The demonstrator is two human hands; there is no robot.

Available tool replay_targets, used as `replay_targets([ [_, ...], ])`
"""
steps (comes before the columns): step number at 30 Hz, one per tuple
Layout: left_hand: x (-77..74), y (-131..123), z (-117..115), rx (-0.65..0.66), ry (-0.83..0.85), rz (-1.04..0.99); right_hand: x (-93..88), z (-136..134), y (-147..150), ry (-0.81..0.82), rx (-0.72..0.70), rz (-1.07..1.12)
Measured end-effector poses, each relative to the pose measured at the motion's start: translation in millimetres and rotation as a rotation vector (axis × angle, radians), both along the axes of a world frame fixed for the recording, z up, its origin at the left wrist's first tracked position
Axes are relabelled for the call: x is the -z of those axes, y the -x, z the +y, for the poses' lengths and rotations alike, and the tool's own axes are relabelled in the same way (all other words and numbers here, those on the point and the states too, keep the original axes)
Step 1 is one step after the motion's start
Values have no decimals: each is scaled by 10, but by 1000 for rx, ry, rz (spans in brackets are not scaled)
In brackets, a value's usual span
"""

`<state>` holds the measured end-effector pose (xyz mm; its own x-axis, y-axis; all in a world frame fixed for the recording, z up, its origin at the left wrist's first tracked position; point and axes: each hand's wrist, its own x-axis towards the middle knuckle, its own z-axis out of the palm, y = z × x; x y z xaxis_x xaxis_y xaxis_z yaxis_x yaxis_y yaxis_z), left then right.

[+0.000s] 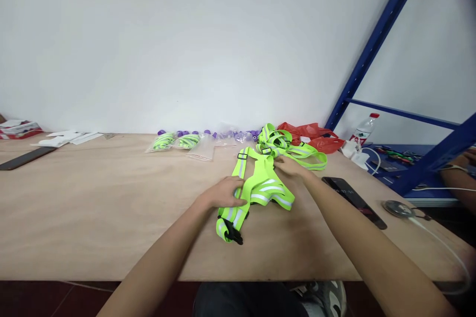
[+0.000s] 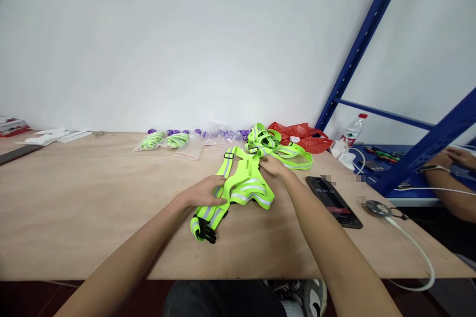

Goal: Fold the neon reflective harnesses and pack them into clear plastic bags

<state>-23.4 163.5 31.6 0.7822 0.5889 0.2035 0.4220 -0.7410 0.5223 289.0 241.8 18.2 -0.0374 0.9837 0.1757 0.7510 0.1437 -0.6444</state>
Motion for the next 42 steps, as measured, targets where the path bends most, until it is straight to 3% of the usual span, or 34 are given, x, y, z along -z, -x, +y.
replay_targets([
  [5, 44, 30, 61, -39, 121, -160, 152, -296, 111, -49, 83, 210],
  [11, 107, 125, 178, -260, 472, -527, 193, -657, 287, -152, 48, 357],
  [16, 127, 243, 314, -561, 650, -901, 77, -829, 379, -202, 24, 373],
  [19, 139, 314, 325, -593, 719, -892, -25, -912, 424, -260, -8, 327],
  [23, 154, 342, 281, -586, 798, -812, -171, -1033, 584, -154, -176, 307],
  [27, 161, 323, 283, -599, 799, -769, -266, -1131, 786, -12, -371, 208],
  [31, 91, 378, 266, -584, 802, -720, -257, -1151, 867, 62, -421, 123],
  [36, -99, 595, 152, -387, 815, -471, -178, -1074, 798, 78, -356, 419],
  [39, -169, 688, 150, -451, 562, -378, -136, -1004, 771, 13, -271, 622],
  [42, -228, 689, 172, -573, 216, -432, -95, -944, 795, -35, -214, 770],
])
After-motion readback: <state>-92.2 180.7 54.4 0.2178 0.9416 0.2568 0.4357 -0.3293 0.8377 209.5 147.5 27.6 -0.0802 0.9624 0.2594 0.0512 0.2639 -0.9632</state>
